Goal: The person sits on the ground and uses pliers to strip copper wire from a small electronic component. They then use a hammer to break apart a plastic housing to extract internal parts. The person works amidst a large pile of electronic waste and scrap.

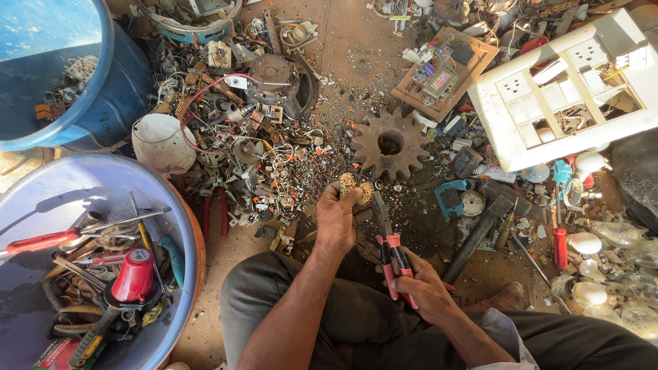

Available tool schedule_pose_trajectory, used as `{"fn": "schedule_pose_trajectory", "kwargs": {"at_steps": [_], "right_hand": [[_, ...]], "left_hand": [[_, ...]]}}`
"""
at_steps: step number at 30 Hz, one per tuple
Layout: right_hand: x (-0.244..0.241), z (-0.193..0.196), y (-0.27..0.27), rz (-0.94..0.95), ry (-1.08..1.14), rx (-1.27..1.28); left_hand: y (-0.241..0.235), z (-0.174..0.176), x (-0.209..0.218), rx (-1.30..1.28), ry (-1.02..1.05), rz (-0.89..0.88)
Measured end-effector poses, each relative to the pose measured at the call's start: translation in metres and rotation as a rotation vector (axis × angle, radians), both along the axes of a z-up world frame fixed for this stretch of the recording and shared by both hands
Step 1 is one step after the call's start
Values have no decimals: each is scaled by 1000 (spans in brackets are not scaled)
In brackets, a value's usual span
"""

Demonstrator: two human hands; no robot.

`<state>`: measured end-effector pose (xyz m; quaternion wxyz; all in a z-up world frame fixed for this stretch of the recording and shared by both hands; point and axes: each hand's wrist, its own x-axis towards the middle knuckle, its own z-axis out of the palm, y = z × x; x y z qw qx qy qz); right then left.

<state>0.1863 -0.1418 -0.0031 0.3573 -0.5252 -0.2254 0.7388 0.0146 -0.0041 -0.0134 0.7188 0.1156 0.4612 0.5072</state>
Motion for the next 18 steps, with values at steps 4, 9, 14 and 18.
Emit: {"fn": "schedule_pose_trajectory", "kwargs": {"at_steps": [4,9,14,18], "right_hand": [[-2,0,0,4,6,47],[3,-15,-6,-11,74,97],[0,-15,-5,-28,28,24],[-5,-8,-2,-41,8,51]], "left_hand": [[-2,-5,1,19,24,3],[-5,-22,8,155,47,72],[-5,-25,8,126,94,70],[-6,-16,8,88,38,53]]}}
